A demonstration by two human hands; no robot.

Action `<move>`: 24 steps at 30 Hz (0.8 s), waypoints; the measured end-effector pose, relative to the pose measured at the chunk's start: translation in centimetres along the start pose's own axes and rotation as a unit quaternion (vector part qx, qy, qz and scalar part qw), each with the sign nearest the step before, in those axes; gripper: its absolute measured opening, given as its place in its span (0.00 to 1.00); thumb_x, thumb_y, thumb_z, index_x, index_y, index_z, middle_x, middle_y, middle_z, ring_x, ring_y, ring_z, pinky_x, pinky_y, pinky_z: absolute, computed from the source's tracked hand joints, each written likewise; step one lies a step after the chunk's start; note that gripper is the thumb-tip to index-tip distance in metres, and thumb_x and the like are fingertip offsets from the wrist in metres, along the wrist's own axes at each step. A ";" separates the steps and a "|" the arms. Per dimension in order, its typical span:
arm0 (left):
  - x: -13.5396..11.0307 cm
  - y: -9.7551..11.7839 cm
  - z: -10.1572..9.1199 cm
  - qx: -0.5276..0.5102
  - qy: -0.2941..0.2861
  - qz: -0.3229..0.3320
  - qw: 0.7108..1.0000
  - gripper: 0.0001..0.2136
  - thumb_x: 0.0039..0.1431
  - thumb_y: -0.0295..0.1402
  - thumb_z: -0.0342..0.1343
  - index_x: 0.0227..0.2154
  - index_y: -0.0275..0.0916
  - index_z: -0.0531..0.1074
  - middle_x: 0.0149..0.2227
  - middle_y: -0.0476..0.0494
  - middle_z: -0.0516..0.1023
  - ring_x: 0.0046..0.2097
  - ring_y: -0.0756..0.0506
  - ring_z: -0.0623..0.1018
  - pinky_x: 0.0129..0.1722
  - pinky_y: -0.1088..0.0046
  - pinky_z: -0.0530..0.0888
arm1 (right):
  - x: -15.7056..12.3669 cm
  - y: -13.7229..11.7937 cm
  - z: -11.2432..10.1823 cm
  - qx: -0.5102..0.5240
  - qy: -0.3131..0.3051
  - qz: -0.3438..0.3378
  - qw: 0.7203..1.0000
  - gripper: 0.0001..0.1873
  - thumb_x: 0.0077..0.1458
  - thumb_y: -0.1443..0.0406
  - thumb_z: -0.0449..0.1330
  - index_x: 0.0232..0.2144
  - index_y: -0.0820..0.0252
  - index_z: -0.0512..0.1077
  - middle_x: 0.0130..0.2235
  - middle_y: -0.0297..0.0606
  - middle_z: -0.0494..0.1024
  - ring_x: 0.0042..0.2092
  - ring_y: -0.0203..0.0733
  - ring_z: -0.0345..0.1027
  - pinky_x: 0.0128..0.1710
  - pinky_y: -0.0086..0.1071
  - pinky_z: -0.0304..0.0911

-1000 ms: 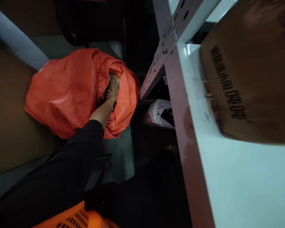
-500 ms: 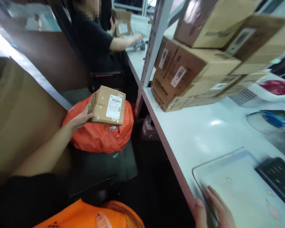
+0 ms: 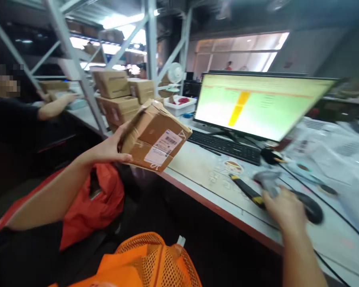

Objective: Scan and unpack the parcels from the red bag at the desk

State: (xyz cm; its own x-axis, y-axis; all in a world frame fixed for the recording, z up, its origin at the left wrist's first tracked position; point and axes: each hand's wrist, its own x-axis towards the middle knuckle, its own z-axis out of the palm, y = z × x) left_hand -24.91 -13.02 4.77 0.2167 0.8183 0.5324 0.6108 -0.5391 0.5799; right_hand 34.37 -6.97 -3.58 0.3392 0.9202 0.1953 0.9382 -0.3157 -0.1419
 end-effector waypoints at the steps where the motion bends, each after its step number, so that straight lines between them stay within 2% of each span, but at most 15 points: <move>1: 2.8 0.7 1.6 0.002 -0.039 0.028 0.999 0.57 0.41 0.42 0.75 0.74 0.48 0.53 0.71 0.40 0.64 0.71 0.30 0.67 0.70 0.52 0.67 | -0.5 0.2 -0.1 0.001 -0.033 0.022 0.999 0.38 0.67 0.51 0.50 0.67 0.74 0.64 0.58 0.70 0.73 0.60 0.66 0.71 0.55 0.47 0.67; 3: 7.9 1.9 5.2 0.009 -0.125 0.062 0.990 0.55 0.41 0.38 0.75 0.74 0.47 0.55 0.69 0.41 0.68 0.68 0.31 0.71 0.68 0.57 0.71 | -1.0 -0.2 -0.1 0.006 -0.064 0.043 0.997 0.37 0.67 0.53 0.50 0.68 0.75 0.62 0.57 0.67 0.75 0.59 0.64 0.72 0.56 0.46 0.67; 6: 13.4 3.1 9.9 0.043 -0.226 0.076 0.970 0.50 0.41 0.34 0.72 0.71 0.45 0.61 0.62 0.40 0.76 0.58 0.32 0.80 0.57 0.61 0.79 | -0.8 -1.5 -0.1 0.006 -0.054 0.060 0.997 0.33 0.66 0.56 0.53 0.65 0.74 0.65 0.55 0.65 0.77 0.57 0.65 0.74 0.55 0.49 0.68; 8: 15.4 3.2 12.0 0.064 -0.251 0.079 0.963 0.45 0.44 0.35 0.71 0.69 0.45 0.65 0.61 0.39 0.78 0.56 0.31 0.81 0.54 0.60 0.80 | 0.0 -2.2 0.0 0.005 -0.058 0.076 0.995 0.31 0.65 0.57 0.55 0.63 0.74 0.68 0.55 0.66 0.77 0.56 0.65 0.74 0.53 0.49 0.69; 10: 16.0 2.7 13.2 0.059 -0.240 0.086 0.965 0.42 0.48 0.38 0.70 0.68 0.47 0.67 0.63 0.38 0.75 0.61 0.29 0.77 0.59 0.56 0.77 | 1.0 -2.9 0.0 0.005 -0.067 0.095 0.993 0.30 0.65 0.58 0.56 0.61 0.75 0.70 0.55 0.67 0.77 0.56 0.65 0.74 0.52 0.47 0.70; 12: 15.2 1.6 14.2 0.032 -0.173 0.094 0.980 0.40 0.52 0.44 0.70 0.68 0.48 0.65 0.68 0.37 0.70 0.69 0.28 0.68 0.68 0.50 0.68 | 1.7 -3.5 -0.3 0.002 -0.070 0.109 0.992 0.30 0.65 0.58 0.55 0.60 0.77 0.70 0.56 0.68 0.77 0.58 0.64 0.74 0.51 0.45 0.70; 14: 13.2 0.0 15.5 -0.011 -0.057 0.102 0.993 0.44 0.54 0.53 0.68 0.71 0.48 0.59 0.73 0.35 0.60 0.75 0.28 0.57 0.73 0.46 0.58 | 1.6 -3.7 -1.1 -0.004 -0.074 0.114 0.991 0.31 0.66 0.55 0.54 0.60 0.76 0.70 0.56 0.68 0.76 0.58 0.65 0.73 0.52 0.45 0.70; 16: 10.4 -1.9 17.3 -0.071 0.043 0.096 0.992 0.52 0.54 0.63 0.64 0.74 0.50 0.48 0.77 0.34 0.48 0.77 0.29 0.49 0.74 0.45 0.55 | 0.4 -3.3 -2.3 -0.018 -0.064 0.086 0.994 0.30 0.66 0.51 0.54 0.58 0.70 0.73 0.52 0.64 0.79 0.54 0.66 0.75 0.49 0.47 0.70; 17: 9.0 -2.9 18.3 -0.105 0.071 0.086 0.988 0.55 0.52 0.67 0.62 0.75 0.51 0.43 0.78 0.33 0.42 0.77 0.28 0.48 0.73 0.45 0.57 | -0.7 -2.8 -3.1 -0.022 -0.053 0.049 0.997 0.29 0.64 0.50 0.55 0.56 0.66 0.74 0.49 0.60 0.81 0.51 0.66 0.77 0.47 0.47 0.70; 20: 5.1 -5.4 21.5 -0.195 0.083 0.030 0.977 0.63 0.44 0.72 0.62 0.75 0.53 0.36 0.78 0.29 0.36 0.77 0.25 0.49 0.71 0.41 0.60 | -5.0 -1.6 -5.4 0.013 -0.015 -0.133 0.991 0.25 0.59 0.52 0.60 0.53 0.57 0.76 0.41 0.48 0.84 0.43 0.62 0.79 0.40 0.43 0.71; 22: 3.7 -6.2 23.1 -0.235 0.073 -0.004 0.969 0.68 0.37 0.70 0.68 0.75 0.51 0.36 0.77 0.26 0.37 0.76 0.23 0.48 0.72 0.40 0.56 | -7.8 -1.6 -6.5 0.057 -0.008 -0.250 0.966 0.23 0.56 0.56 0.62 0.53 0.54 0.76 0.41 0.44 0.85 0.41 0.57 0.80 0.38 0.39 0.70; 24: 3.2 -6.4 24.3 -0.268 0.063 -0.026 0.961 0.73 0.34 0.65 0.74 0.75 0.51 0.33 0.77 0.25 0.37 0.77 0.25 0.46 0.74 0.43 0.52 | -9.7 -2.4 -6.9 0.071 -0.020 -0.322 0.944 0.21 0.55 0.58 0.62 0.51 0.52 0.77 0.42 0.41 0.85 0.40 0.52 0.80 0.37 0.37 0.70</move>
State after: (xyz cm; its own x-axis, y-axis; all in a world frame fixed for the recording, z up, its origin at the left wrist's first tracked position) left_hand -9.65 -2.07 -12.23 0.0824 0.8340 0.5456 0.1318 -0.5518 0.8235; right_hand 29.34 -16.71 1.53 -0.3042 0.9193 0.2497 0.9290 0.3443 -0.1355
